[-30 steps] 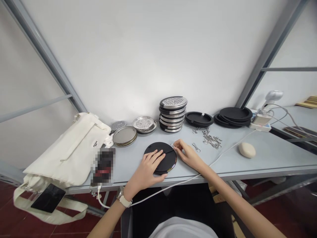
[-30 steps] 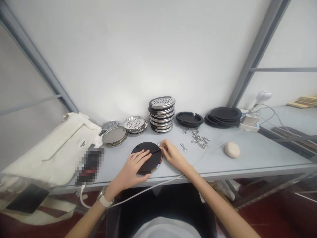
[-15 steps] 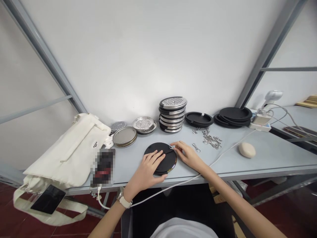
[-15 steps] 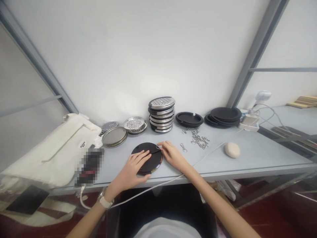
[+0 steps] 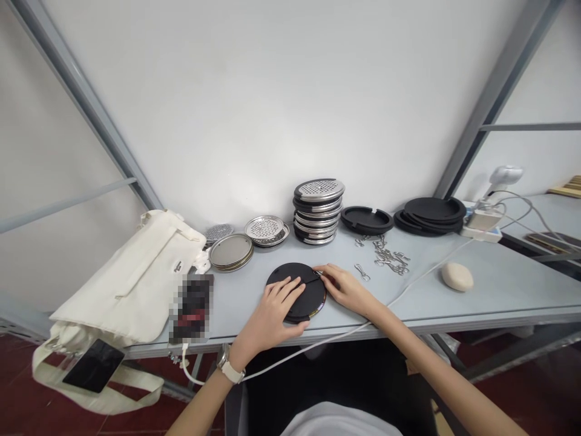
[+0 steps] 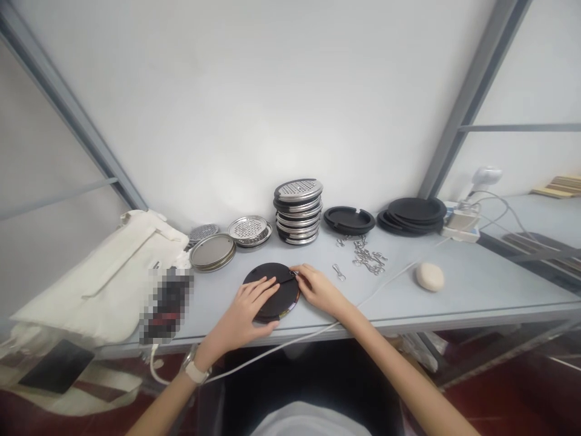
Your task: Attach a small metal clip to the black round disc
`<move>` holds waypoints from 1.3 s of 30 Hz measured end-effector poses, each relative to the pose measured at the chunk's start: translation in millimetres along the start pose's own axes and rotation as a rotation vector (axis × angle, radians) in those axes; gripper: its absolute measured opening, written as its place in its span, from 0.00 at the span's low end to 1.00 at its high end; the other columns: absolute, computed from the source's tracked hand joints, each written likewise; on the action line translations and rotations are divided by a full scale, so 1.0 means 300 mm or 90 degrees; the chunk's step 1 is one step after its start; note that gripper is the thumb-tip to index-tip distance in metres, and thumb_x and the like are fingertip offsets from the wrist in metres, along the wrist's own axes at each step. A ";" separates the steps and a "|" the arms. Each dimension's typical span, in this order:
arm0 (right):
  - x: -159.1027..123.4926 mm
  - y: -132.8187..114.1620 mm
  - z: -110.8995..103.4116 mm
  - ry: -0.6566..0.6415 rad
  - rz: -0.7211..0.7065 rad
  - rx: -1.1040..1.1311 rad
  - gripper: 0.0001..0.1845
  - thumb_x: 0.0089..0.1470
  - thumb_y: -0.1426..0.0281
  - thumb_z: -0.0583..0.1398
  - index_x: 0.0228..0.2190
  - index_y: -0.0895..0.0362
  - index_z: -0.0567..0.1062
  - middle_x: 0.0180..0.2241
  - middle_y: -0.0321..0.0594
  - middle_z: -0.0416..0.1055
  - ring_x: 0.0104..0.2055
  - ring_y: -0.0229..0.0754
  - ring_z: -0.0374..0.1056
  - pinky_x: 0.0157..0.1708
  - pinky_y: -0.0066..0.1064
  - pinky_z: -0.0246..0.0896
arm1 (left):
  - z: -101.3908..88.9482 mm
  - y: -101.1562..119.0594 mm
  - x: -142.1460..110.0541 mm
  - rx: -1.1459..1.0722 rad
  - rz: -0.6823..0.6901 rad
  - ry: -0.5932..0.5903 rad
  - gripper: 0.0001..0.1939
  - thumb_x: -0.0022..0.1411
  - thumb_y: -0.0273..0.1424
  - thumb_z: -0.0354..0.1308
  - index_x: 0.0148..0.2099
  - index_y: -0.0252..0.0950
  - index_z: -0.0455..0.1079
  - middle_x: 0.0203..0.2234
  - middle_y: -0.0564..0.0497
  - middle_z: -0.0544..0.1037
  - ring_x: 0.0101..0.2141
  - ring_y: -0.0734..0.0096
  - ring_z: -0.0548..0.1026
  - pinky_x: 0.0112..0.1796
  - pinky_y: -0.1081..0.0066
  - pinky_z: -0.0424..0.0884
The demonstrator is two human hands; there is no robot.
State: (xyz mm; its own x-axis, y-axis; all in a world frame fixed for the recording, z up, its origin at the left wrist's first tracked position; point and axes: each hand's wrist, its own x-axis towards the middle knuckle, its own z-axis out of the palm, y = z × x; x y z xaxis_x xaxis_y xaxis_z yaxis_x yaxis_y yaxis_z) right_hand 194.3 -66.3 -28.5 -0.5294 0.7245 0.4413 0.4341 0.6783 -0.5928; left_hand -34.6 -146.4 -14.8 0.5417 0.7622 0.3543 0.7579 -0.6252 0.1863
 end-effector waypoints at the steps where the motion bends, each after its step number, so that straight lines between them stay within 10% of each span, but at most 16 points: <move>1: 0.000 0.002 0.001 0.002 -0.002 0.003 0.18 0.63 0.71 0.48 0.50 0.53 0.70 0.41 0.46 0.73 0.42 0.45 0.70 0.43 0.38 0.66 | 0.000 0.000 0.000 0.001 0.000 0.001 0.36 0.60 0.40 0.57 0.67 0.41 0.51 0.63 0.45 0.59 0.62 0.54 0.56 0.59 0.53 0.57; 39: 0.004 -0.005 -0.010 0.081 0.121 0.021 0.13 0.60 0.62 0.55 0.33 0.56 0.76 0.30 0.39 0.74 0.30 0.41 0.67 0.33 0.31 0.61 | 0.000 -0.004 0.001 0.001 0.000 -0.011 0.36 0.60 0.39 0.57 0.67 0.40 0.51 0.64 0.45 0.58 0.62 0.56 0.56 0.59 0.54 0.56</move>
State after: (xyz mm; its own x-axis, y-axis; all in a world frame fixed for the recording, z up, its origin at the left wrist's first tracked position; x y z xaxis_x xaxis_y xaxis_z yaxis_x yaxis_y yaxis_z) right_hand 195.4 -66.1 -25.1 -0.3434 0.8497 0.4001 0.4916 0.5256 -0.6943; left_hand -35.3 -145.5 -14.9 0.5473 0.7654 0.3387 0.7586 -0.6246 0.1855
